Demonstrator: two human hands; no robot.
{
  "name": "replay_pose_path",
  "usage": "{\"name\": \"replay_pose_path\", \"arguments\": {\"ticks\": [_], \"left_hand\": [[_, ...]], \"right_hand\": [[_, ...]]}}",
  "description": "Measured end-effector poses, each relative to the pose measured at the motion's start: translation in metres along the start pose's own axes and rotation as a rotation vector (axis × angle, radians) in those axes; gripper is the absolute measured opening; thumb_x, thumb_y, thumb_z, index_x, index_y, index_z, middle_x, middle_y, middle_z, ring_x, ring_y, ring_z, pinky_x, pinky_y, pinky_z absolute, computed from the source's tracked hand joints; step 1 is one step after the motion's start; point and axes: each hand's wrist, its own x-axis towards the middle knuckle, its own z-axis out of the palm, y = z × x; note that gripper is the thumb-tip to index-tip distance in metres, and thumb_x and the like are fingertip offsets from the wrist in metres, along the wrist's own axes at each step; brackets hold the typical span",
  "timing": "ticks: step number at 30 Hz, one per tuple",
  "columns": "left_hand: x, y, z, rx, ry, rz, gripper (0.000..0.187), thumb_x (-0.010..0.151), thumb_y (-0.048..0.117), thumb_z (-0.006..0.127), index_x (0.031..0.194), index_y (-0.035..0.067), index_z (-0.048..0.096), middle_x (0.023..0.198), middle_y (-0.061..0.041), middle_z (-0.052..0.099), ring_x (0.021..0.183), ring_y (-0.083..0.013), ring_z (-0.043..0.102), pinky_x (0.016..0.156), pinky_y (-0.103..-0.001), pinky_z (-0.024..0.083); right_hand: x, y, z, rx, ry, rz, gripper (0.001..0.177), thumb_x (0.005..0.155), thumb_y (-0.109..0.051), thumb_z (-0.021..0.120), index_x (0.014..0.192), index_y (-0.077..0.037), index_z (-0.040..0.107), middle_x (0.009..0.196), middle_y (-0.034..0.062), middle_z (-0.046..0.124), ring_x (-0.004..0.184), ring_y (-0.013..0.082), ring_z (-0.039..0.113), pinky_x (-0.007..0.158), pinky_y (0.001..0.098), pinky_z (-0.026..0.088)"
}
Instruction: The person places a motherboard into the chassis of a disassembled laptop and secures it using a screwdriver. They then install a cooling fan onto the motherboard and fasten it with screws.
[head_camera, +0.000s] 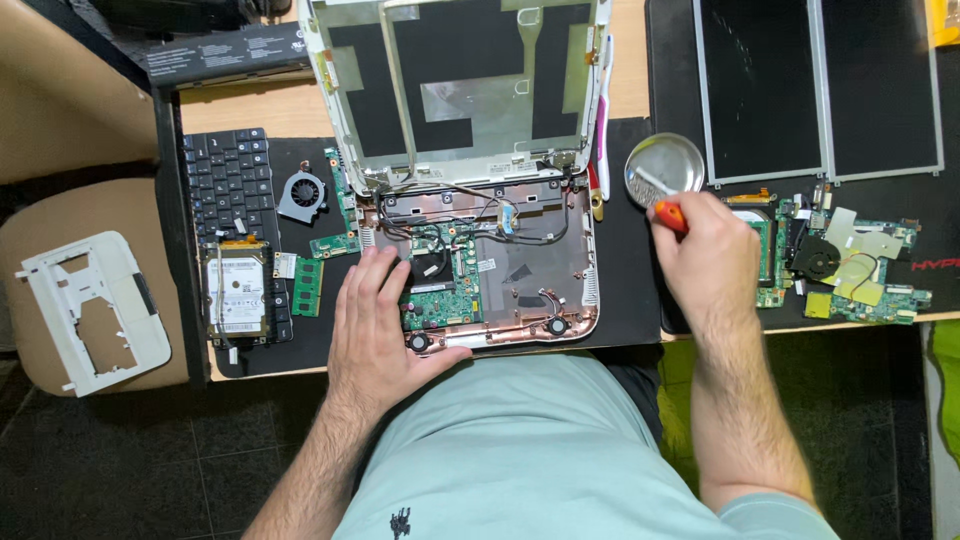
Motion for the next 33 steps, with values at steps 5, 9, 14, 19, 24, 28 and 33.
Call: {"name": "replay_pose_path", "arguments": {"ticks": [5,9,14,19,24,28,33], "left_hand": [[-0.001,0.0,0.001,-0.006,-0.005,-0.002,0.133,0.08,0.086,0.099,0.175,0.004,0.055,0.182,-0.025,0.053,0.176,-0.0536,0.047,0.147,-0.069,0.035],[-0.001,-0.001,0.002,-0.009,-0.003,0.002,0.133,0.08,0.085,0.1,0.175,0.003,0.055,0.183,-0.025,0.053,0.176,-0.0548,0.046,0.147,-0.07,0.034],[0.001,0.0,0.002,-0.013,0.004,0.006,0.134,0.079,0.085,0.102,0.175,0.003,0.056,0.182,-0.026,0.053,0.176,-0.0557,0.046,0.147,-0.071,0.035],[-0.001,-0.003,0.004,-0.022,0.004,0.01,0.135,0.079,0.084,0.102,0.175,0.003,0.055,0.182,-0.027,0.052,0.176,-0.057,0.046,0.147,-0.072,0.034],[0.001,-0.003,0.0,-0.051,0.014,0.028,0.134,0.081,0.088,0.098,0.175,0.003,0.056,0.182,-0.027,0.053,0.175,-0.0567,0.047,0.146,-0.071,0.036],[-0.003,-0.004,0.0,-0.092,0.057,-0.001,0.128,0.084,0.087,0.097,0.172,0.003,0.059,0.179,-0.026,0.058,0.172,-0.0575,0.052,0.145,-0.07,0.039],[-0.006,-0.013,0.0,-0.259,0.24,-0.04,0.076,0.098,0.029,0.106,0.158,-0.001,0.07,0.166,-0.023,0.07,0.16,-0.056,0.065,0.139,-0.067,0.051]], "right_hand": [[-0.036,0.006,0.002,0.013,-0.074,0.01,0.015,0.11,-0.021,0.097,0.123,-0.022,0.089,0.106,0.0034,0.087,0.104,0.0353,0.09,0.093,0.0507,0.073],[-0.052,-0.006,-0.011,0.074,-0.139,0.005,0.021,0.105,-0.014,0.095,0.124,-0.022,0.088,0.108,0.0034,0.088,0.106,0.036,0.09,0.094,0.0516,0.073],[-0.071,-0.005,-0.008,0.059,-0.175,0.009,0.027,0.102,-0.017,0.094,0.126,-0.028,0.087,0.11,-0.0021,0.088,0.11,0.0305,0.09,0.096,0.0476,0.073],[-0.071,-0.012,-0.009,0.11,-0.136,-0.02,0.027,0.101,-0.014,0.094,0.124,-0.027,0.088,0.106,-0.0025,0.087,0.106,0.0288,0.089,0.095,0.0439,0.072],[-0.059,-0.035,-0.032,0.318,-0.111,-0.015,0.019,0.108,-0.01,0.095,0.122,-0.022,0.089,0.104,0.0,0.087,0.101,0.031,0.088,0.092,0.042,0.07],[-0.057,-0.05,-0.032,0.505,-0.17,-0.008,0.018,0.113,-0.011,0.092,0.127,-0.023,0.092,0.1,0.0007,0.083,0.097,0.027,0.085,0.091,0.0393,0.068],[-0.061,-0.086,0.003,1.153,-0.212,0.029,0.044,0.127,-0.035,0.064,0.124,0.006,0.081,0.095,0.0209,0.084,0.071,0.0242,0.085,0.067,0.0388,0.073]]}}
